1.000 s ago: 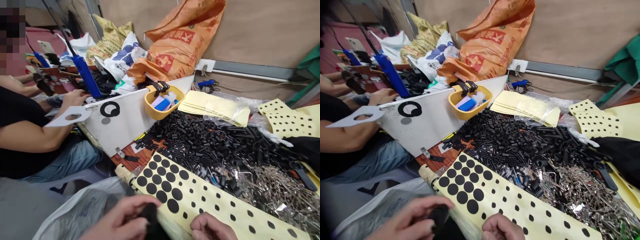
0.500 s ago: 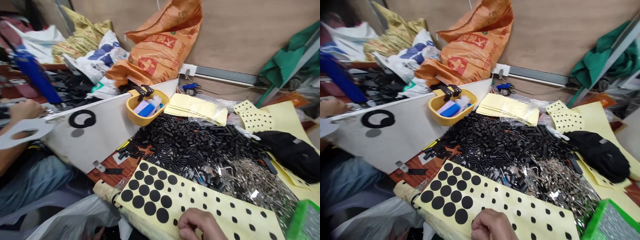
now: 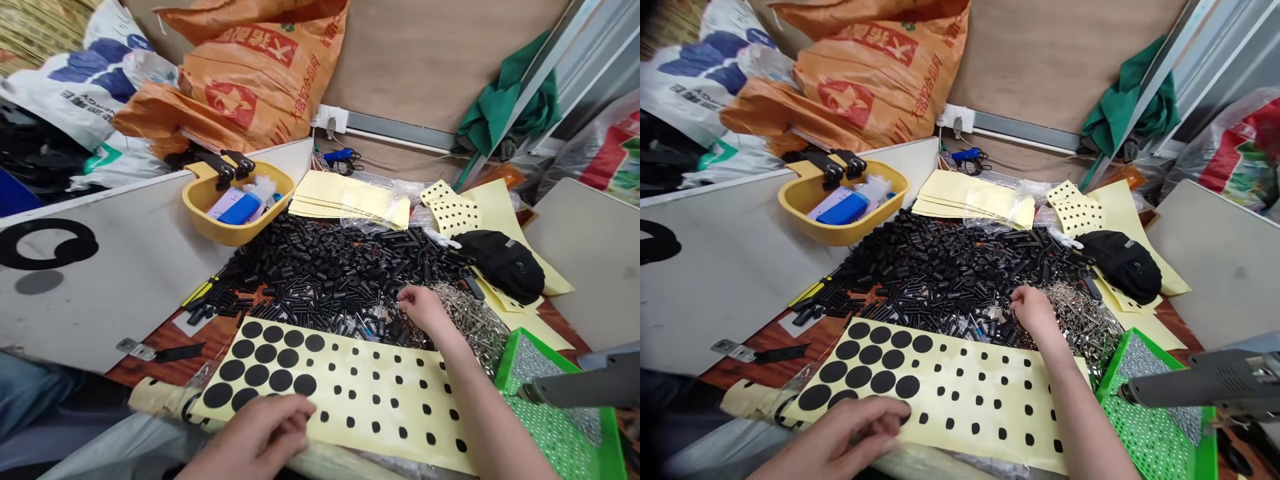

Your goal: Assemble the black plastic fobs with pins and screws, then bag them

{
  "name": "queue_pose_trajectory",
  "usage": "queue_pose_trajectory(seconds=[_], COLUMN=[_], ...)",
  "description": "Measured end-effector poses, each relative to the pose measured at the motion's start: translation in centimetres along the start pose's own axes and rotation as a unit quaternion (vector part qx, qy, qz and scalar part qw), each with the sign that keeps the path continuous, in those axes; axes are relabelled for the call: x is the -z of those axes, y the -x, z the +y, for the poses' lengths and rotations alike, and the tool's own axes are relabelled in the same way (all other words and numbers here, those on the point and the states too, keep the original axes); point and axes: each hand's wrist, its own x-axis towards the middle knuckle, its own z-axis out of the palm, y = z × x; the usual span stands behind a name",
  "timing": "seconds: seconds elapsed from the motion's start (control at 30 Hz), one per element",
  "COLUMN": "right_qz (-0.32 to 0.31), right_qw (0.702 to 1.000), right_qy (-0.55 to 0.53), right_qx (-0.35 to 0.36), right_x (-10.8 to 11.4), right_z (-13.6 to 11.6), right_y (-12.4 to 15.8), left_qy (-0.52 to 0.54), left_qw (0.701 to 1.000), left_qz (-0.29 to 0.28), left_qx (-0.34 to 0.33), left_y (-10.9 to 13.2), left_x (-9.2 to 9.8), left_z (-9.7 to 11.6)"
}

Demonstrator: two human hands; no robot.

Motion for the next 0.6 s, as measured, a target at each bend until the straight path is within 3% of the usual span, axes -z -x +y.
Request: queue_pose_trajectory(seconds=[0.1, 0.27, 0.4, 0.6], right_qz=[-0.045, -0.080, -0.090, -0.052], right_qw=[0.998, 0.991, 0.988, 0.995], right_qy=[0.053, 0.106, 0.121, 0.082], right_qx=[-0.011, -0.033, -0.024, 0.003], right_x=[-0.1, -0.5, -0.8, -0.3], right_z=[0.2, 0.6, 0.3, 0.9], right_y=[-0.4, -0.7, -1.0, -1.0], left_qy=[-0.002, -0.048, -0.073, -0.071], left_qw=[0.999, 0.997, 0.994, 0.996], left_qz=[-0.015, -0.018, -0.030, -0.011], left_qx=[-0.037, -0.064, -0.073, -0.057], left_y=[-1.4, -2.5, -3.5, -3.9], left_x=[-1.1, -3.1, -3.6, -3.7], left_z=[2.6, 2.6, 3.2, 3.2])
